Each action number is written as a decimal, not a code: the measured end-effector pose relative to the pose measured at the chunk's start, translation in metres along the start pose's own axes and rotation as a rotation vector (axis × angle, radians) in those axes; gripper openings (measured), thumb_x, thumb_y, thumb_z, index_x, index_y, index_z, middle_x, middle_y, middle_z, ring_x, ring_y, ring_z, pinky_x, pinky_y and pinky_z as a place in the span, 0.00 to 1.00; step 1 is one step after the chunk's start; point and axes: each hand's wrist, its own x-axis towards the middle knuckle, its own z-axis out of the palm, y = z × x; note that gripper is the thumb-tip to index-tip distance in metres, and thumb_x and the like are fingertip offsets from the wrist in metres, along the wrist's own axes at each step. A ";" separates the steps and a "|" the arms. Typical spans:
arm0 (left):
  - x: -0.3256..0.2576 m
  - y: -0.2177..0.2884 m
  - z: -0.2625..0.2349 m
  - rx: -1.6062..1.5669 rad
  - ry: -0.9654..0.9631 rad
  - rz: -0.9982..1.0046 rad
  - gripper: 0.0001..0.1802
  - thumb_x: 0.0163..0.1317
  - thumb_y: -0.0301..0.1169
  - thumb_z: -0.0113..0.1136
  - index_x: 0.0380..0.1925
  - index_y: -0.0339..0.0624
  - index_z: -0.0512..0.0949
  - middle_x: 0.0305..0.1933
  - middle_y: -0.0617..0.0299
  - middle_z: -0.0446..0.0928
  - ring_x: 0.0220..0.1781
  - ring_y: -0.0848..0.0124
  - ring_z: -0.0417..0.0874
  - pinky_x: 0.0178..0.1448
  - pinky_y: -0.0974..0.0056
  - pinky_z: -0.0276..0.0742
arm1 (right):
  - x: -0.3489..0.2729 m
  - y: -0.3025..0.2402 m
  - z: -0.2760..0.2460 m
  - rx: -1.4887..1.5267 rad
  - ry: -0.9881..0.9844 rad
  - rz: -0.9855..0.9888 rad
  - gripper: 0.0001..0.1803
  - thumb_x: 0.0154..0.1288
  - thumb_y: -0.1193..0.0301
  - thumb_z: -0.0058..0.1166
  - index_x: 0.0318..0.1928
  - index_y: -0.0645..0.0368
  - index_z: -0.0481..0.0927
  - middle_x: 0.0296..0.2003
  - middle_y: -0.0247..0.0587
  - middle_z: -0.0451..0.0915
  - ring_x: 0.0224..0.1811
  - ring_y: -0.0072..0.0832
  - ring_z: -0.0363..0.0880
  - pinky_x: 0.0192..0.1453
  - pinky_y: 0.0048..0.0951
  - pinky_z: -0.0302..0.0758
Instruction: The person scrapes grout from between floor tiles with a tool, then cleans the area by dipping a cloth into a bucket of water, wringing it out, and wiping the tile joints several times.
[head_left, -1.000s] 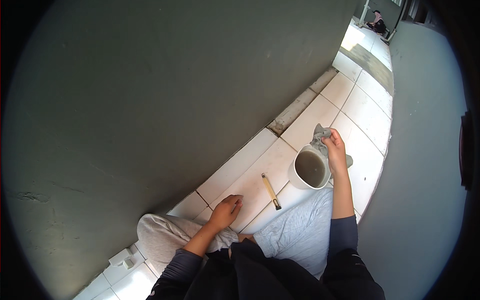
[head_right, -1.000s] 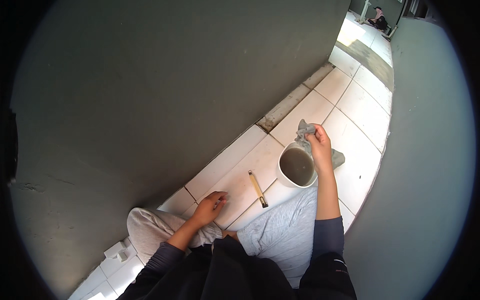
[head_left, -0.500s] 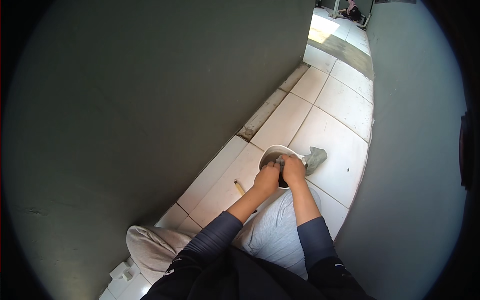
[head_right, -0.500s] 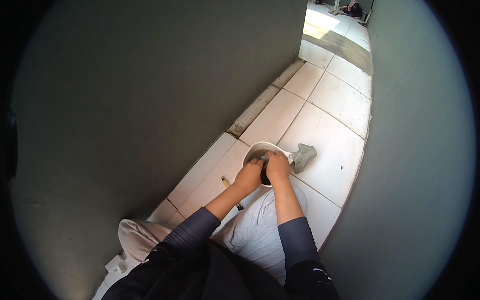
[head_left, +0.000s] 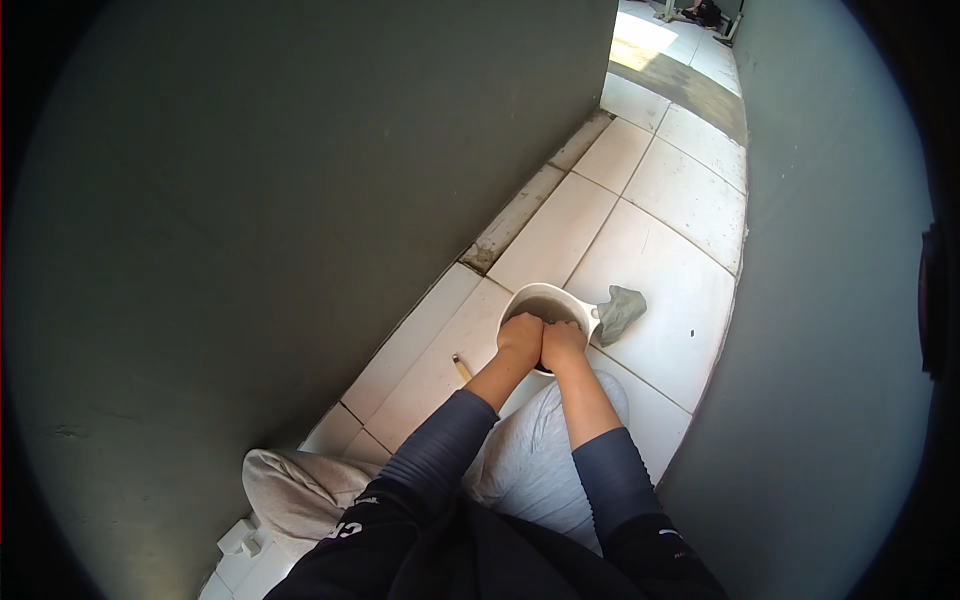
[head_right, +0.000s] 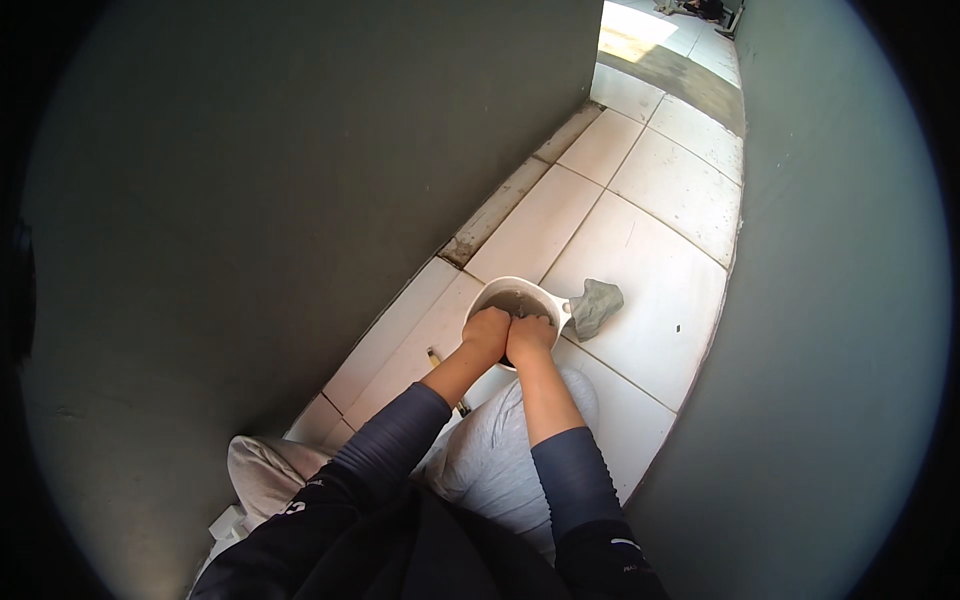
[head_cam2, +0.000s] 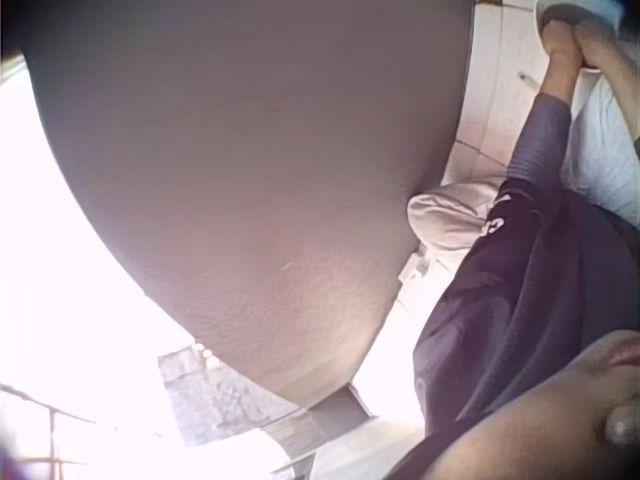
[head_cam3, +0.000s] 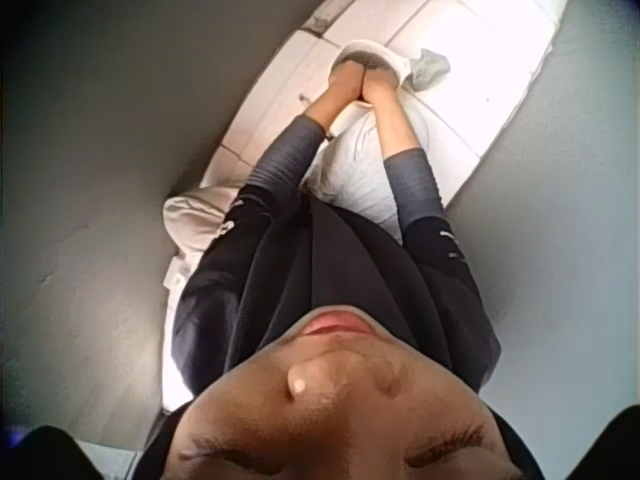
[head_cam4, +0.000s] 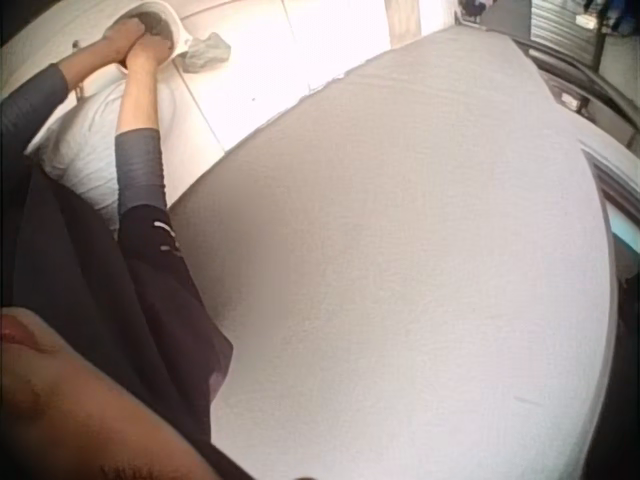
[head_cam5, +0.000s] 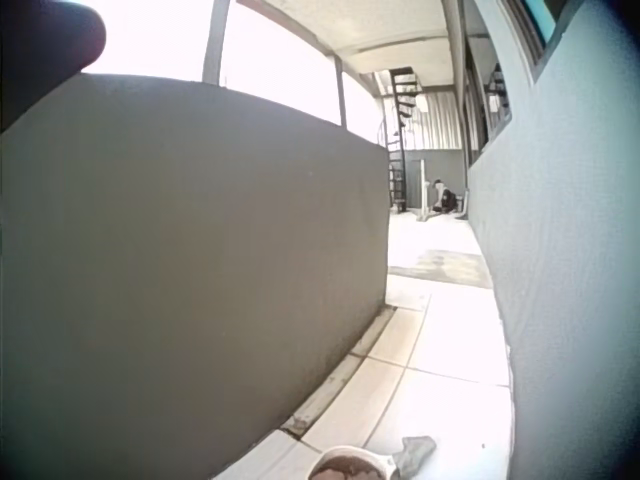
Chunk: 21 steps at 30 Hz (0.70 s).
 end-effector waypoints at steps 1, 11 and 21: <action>0.000 0.001 0.000 -0.003 0.014 -0.011 0.12 0.61 0.30 0.48 0.34 0.39 0.81 0.40 0.48 0.80 0.43 0.56 0.82 0.44 0.59 0.80 | 0.003 0.002 0.000 0.066 -0.103 0.008 0.16 0.62 0.67 0.44 0.50 0.52 0.75 0.48 0.42 0.78 0.52 0.43 0.74 0.52 0.37 0.74; 0.007 -0.011 0.015 -0.073 0.252 0.058 0.11 0.60 0.31 0.47 0.35 0.38 0.78 0.42 0.48 0.77 0.43 0.55 0.81 0.44 0.57 0.79 | 0.006 0.000 0.009 0.153 0.164 -0.011 0.14 0.57 0.70 0.45 0.44 0.55 0.76 0.40 0.48 0.81 0.44 0.42 0.79 0.57 0.38 0.67; 0.005 -0.001 0.001 -0.039 -0.036 -0.043 0.14 0.62 0.30 0.45 0.38 0.39 0.80 0.44 0.48 0.79 0.46 0.56 0.81 0.46 0.55 0.78 | 0.012 0.005 0.020 0.209 0.108 -0.059 0.14 0.57 0.73 0.46 0.44 0.59 0.77 0.40 0.51 0.80 0.46 0.40 0.79 0.54 0.40 0.71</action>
